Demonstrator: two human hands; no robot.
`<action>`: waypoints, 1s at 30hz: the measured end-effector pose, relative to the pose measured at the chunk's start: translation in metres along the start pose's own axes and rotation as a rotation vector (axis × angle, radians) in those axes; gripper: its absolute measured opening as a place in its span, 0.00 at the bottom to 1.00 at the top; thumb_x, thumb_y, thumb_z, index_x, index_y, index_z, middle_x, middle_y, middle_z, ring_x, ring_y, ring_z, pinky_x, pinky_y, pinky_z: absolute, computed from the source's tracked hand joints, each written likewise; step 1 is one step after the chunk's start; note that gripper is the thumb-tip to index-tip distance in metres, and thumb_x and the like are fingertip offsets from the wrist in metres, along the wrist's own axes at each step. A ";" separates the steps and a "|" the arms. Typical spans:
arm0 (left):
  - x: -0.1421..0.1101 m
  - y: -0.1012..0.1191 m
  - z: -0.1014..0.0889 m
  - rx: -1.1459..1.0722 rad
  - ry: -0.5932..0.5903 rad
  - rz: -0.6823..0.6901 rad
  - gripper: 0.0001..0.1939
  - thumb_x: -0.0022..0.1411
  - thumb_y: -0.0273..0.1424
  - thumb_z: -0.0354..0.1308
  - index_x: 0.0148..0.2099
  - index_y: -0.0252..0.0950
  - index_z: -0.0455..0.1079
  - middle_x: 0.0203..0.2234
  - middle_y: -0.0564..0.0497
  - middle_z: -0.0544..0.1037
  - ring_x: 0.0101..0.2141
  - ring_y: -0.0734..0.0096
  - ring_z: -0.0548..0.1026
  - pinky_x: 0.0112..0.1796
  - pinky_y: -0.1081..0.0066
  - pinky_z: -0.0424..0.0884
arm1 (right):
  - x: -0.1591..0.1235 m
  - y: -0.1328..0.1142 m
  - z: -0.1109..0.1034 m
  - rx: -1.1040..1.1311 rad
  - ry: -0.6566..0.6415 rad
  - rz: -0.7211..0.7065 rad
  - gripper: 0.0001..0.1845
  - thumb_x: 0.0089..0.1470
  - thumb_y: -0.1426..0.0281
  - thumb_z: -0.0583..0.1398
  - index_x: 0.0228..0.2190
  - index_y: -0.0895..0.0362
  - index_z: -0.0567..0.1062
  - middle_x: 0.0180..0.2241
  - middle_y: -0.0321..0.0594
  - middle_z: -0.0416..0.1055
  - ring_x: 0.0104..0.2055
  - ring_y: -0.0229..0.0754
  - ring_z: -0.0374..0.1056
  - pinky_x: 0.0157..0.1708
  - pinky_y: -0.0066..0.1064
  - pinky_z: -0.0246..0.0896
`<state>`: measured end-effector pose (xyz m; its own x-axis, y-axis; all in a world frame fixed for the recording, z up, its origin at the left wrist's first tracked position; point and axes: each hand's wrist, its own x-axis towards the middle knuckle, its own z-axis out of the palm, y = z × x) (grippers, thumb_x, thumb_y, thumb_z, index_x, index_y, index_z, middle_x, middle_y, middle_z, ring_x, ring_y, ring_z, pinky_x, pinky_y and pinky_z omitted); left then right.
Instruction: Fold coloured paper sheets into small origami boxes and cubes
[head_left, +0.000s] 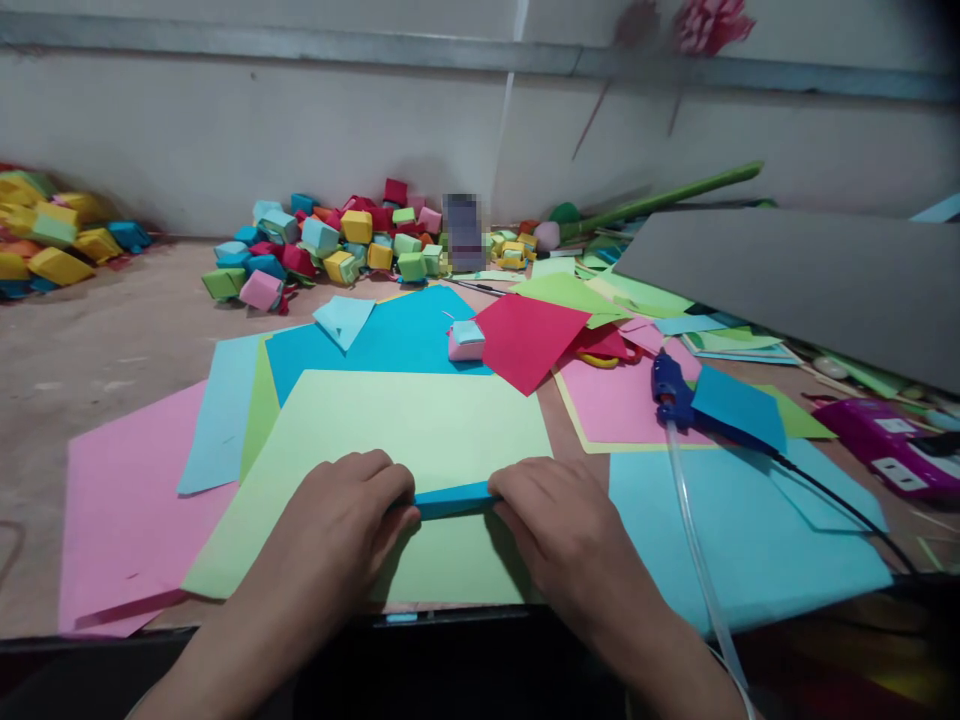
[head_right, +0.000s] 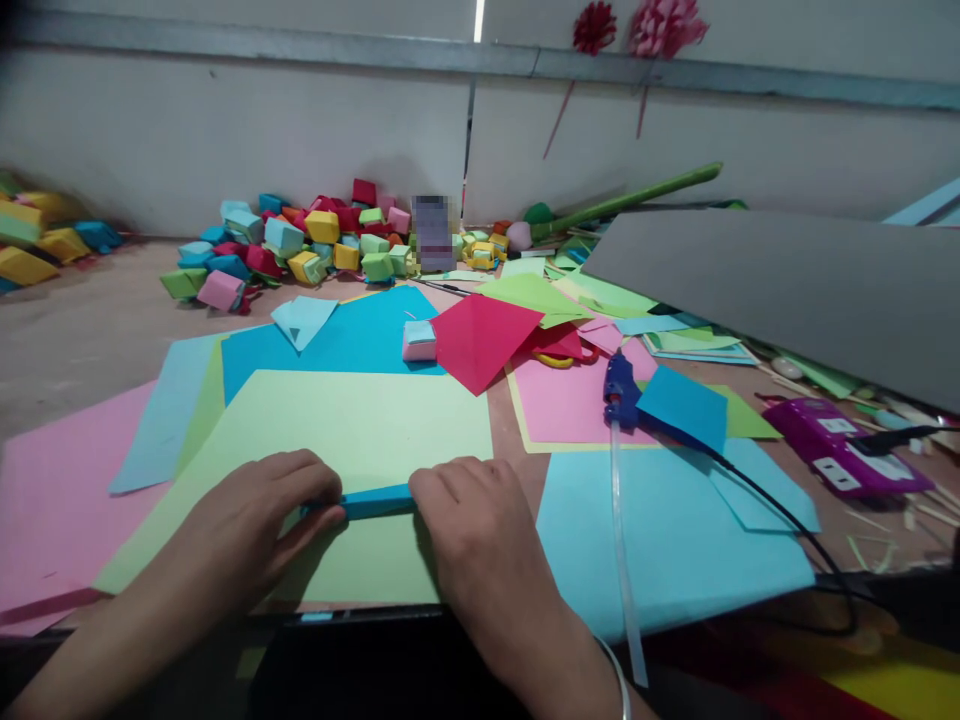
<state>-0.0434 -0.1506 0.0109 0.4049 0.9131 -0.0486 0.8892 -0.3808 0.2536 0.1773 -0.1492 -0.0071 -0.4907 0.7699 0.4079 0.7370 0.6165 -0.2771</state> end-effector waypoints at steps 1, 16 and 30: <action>0.000 0.000 0.000 -0.013 -0.007 -0.002 0.09 0.65 0.28 0.49 0.33 0.37 0.68 0.29 0.50 0.70 0.31 0.64 0.69 0.30 0.67 0.61 | -0.001 0.000 0.001 0.005 -0.003 -0.007 0.11 0.60 0.77 0.52 0.30 0.58 0.72 0.26 0.37 0.68 0.32 0.39 0.60 0.32 0.33 0.48; 0.002 0.000 0.000 -0.172 -0.082 -0.029 0.05 0.60 0.25 0.51 0.32 0.38 0.67 0.28 0.52 0.71 0.31 0.65 0.67 0.31 0.68 0.58 | 0.004 -0.005 0.005 -0.087 -0.194 0.062 0.10 0.52 0.82 0.56 0.25 0.57 0.69 0.29 0.40 0.66 0.31 0.42 0.56 0.29 0.34 0.42; -0.005 0.009 -0.003 -0.129 0.151 0.303 0.12 0.68 0.29 0.49 0.37 0.40 0.74 0.25 0.53 0.78 0.29 0.68 0.74 0.34 0.66 0.59 | -0.007 -0.014 -0.015 0.026 0.011 -0.134 0.16 0.59 0.82 0.49 0.26 0.59 0.72 0.21 0.38 0.67 0.25 0.39 0.60 0.28 0.34 0.46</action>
<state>-0.0382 -0.1577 0.0163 0.6011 0.7767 0.1881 0.6958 -0.6244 0.3548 0.1774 -0.1659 0.0067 -0.5791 0.6784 0.4521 0.6524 0.7182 -0.2420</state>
